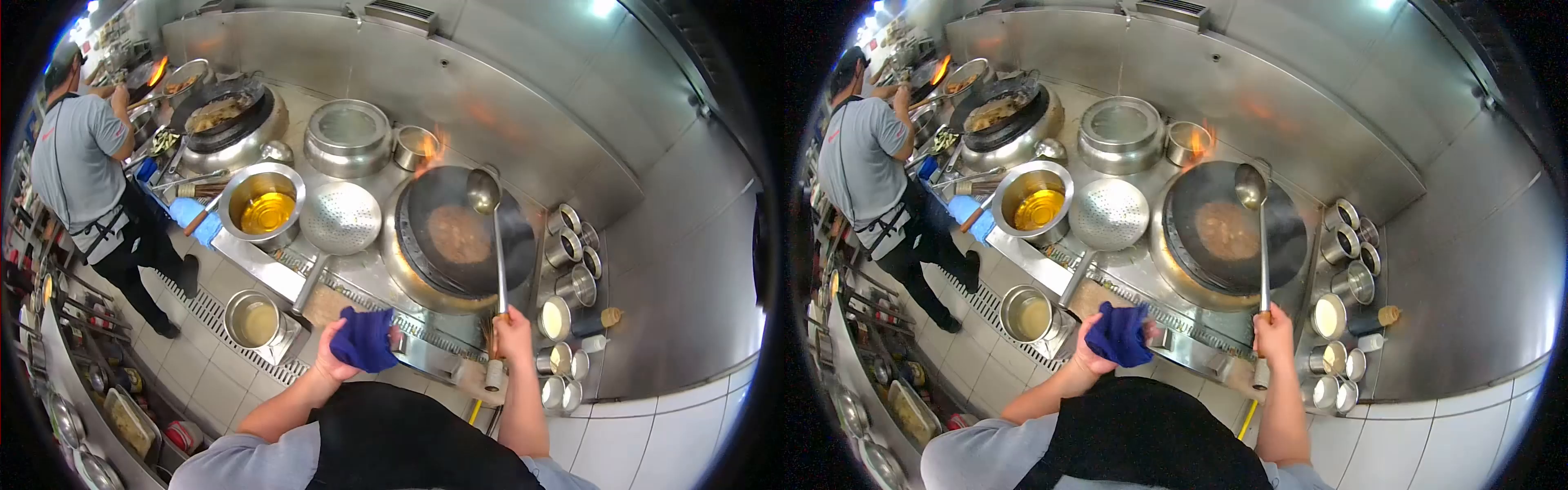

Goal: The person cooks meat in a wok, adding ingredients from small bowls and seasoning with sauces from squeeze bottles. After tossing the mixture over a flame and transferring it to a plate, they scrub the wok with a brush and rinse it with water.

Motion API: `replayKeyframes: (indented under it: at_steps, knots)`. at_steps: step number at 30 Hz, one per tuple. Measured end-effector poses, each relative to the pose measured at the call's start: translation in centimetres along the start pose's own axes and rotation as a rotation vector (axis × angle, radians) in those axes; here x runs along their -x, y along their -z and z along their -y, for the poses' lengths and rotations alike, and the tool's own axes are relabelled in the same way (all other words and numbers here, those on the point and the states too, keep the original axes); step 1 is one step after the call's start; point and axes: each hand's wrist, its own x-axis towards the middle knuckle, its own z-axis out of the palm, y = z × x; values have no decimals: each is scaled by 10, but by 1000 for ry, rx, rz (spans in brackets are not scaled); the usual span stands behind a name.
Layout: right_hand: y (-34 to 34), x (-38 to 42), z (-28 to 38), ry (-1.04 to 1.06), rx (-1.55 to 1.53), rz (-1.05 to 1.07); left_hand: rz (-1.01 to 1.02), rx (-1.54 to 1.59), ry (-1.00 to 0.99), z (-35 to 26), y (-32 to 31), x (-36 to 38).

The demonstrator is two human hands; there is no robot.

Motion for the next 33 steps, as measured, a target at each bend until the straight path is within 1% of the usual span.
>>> replayKeyframes:
  at_steps: [1,3,5,6,8,9,10,11,12,13,14,15,17,18,19,20,21,23,24,25,26,27,28,29,31,32,33]
  knots:
    - [-2,-8,13,-33,-159,90,21,5,22,-4,4,1]
    - [-22,-22,55,-38,-242,154,45,20,54,-14,10,3]
    - [-51,-50,82,21,-114,222,51,38,72,-27,14,5]
    - [-72,-68,99,55,-97,248,12,46,83,-32,23,7]
    - [-121,-109,135,38,-113,257,6,64,93,-41,20,10]
    - [-149,-136,144,85,-119,297,4,74,98,-46,18,12]
    - [-180,-165,146,105,-136,311,51,61,78,-51,11,15]
    - [-211,-190,148,102,-82,302,54,41,74,-59,19,19]
    - [-242,-203,153,103,1,228,56,22,71,-67,27,22]
    - [-271,-225,143,107,25,201,59,2,67,-74,36,26]
    - [-291,-227,150,69,121,196,145,74,33,-81,45,28]
    - [-304,-227,154,-43,19,264,163,88,16,-87,52,34]
    - [-315,-248,155,-366,-629,577,200,118,-16,-103,51,46]
    - [-314,-258,157,-364,-635,575,40,4,-69,-107,45,57]
    - [-311,-262,165,-468,-863,627,-120,-111,-119,-111,34,64]
    - [-307,-266,171,-568,-1097,670,-131,-138,-135,-115,30,67]
    - [-300,-269,177,-504,-1178,669,-128,-145,-113,-120,32,68]
    - [-281,-292,189,-537,-1354,650,-9,-124,-112,-128,37,65]
    - [-272,-301,195,-511,-1371,619,-7,-128,-114,-128,37,63]
    - [-264,-307,202,-389,-1433,596,5,-133,-78,-130,41,60]
    - [-252,-316,209,-267,-1486,574,57,-68,-56,-132,46,56]
    - [-236,-324,217,-249,-1492,547,104,2,-37,-131,50,52]
    - [-220,-334,224,-178,-1491,505,-64,-123,-49,-128,37,52]
    - [-206,-337,232,-109,-1490,466,-59,-123,-28,-126,33,50]
    - [-165,-332,249,-87,-1413,327,-206,-220,-15,-124,28,46]
    - [-142,-333,255,-115,-1318,213,-201,-225,7,-123,30,44]
    - [-116,-332,260,-205,-1222,163,-145,-207,27,-123,34,40]
